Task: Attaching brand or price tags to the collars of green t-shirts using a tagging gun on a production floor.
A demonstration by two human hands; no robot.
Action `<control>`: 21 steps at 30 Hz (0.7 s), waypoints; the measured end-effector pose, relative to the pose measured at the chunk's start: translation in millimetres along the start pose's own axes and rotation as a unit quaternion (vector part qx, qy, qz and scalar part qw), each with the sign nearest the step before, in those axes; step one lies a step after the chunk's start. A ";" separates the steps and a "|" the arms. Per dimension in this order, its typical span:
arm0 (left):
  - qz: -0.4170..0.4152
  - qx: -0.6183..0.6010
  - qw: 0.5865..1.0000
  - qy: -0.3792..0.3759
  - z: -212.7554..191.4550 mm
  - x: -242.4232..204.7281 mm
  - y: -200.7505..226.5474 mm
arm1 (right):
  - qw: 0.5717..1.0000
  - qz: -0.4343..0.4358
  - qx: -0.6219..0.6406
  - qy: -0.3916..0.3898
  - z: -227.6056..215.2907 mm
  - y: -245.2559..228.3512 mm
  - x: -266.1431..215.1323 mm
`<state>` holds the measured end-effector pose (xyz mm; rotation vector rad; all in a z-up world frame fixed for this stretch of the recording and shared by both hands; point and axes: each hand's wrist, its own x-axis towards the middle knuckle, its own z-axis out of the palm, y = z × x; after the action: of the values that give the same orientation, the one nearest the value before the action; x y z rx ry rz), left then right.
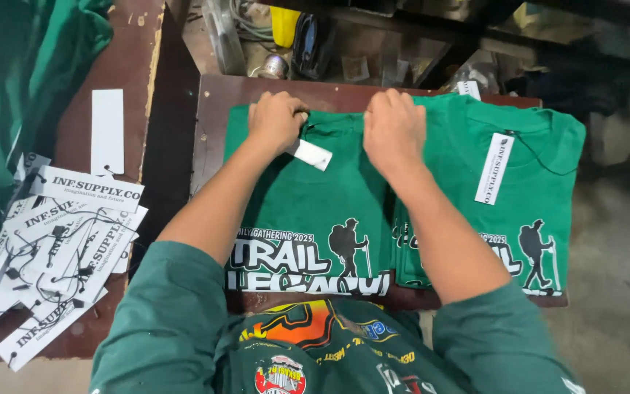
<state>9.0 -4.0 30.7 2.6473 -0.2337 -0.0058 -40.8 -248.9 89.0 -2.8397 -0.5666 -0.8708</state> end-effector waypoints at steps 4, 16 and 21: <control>0.035 0.086 0.996 -0.014 -3.3 4.9 13.3 | 0.997 -0.004 -0.075 -0.023 -4.5 35.9 -33.1; 0.142 0.100 0.979 0.102 -5.5 16.5 5.3 | 0.998 -0.032 -0.042 0.045 8.7 37.4 -63.1; 0.134 0.127 0.973 0.141 24.0 18.4 -11.7 | 0.996 -0.023 -0.061 0.064 4.2 32.0 -62.5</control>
<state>27.9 -8.0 4.8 2.7999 -0.5222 0.5182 -74.1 -297.3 50.4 -2.8600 -0.5822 -1.1233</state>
